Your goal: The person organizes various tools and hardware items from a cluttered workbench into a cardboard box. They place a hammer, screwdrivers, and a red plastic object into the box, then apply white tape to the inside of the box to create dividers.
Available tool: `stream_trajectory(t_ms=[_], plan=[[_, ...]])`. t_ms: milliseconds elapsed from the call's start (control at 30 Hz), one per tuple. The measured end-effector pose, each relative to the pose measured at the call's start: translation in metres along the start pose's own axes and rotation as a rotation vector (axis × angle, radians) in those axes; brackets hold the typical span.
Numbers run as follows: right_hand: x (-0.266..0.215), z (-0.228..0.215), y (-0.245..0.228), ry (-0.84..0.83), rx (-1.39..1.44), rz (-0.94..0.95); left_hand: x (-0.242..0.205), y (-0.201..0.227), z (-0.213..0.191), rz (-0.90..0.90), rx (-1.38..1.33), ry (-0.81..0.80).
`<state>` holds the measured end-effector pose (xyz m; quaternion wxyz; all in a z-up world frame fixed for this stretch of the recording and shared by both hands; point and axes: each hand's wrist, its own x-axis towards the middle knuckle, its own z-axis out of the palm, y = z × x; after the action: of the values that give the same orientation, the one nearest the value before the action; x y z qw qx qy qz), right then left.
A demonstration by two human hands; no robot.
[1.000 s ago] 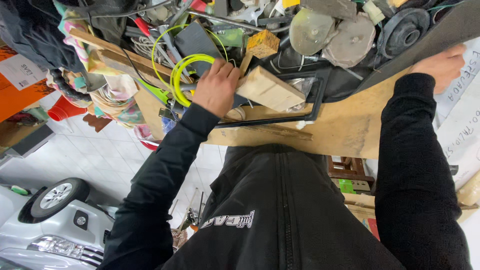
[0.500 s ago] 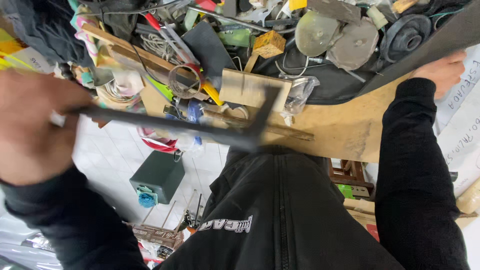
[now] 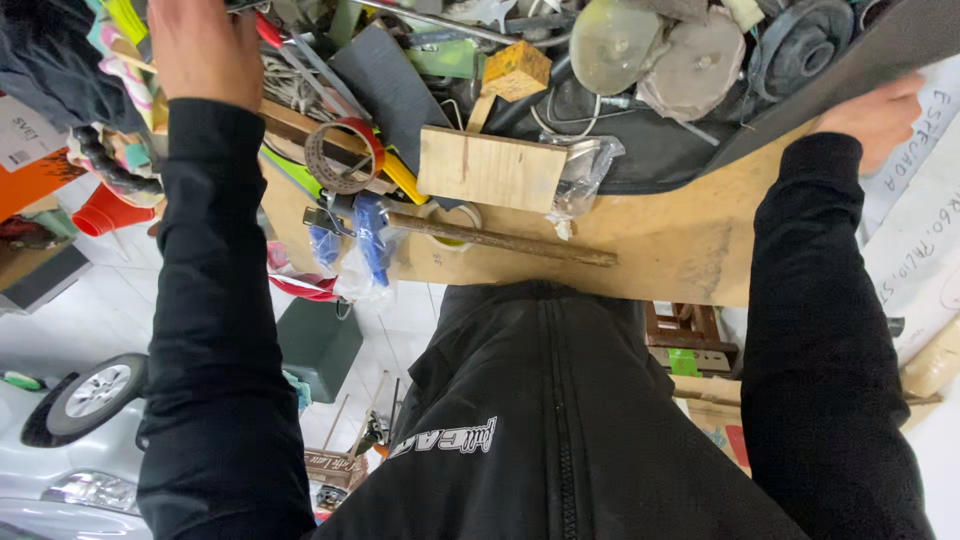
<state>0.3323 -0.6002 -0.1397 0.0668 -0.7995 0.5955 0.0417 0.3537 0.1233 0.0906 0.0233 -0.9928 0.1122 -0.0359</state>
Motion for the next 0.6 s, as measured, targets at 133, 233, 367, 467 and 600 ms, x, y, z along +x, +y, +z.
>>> stream_trajectory(t_ms=[133,233,367,467,600], plan=[[-0.007,-0.006,-0.005,-0.037,0.022,-0.005,0.023,0.037,-0.079,-0.153,-0.02,-0.434],[0.003,0.006,0.003,-0.014,0.011,-0.039,0.029,0.063,-0.118,-0.125,0.139,-0.372],[-0.002,0.003,-0.002,0.01,0.005,-0.033,0.042,0.133,-0.091,-0.09,-0.37,-0.149],[0.007,0.014,0.006,0.023,-0.02,-0.025,0.062,0.193,-0.046,0.1,-0.417,-0.335],[-0.001,0.003,0.0,0.011,-0.026,0.009,0.046,0.203,0.03,0.109,-0.363,-0.302]])
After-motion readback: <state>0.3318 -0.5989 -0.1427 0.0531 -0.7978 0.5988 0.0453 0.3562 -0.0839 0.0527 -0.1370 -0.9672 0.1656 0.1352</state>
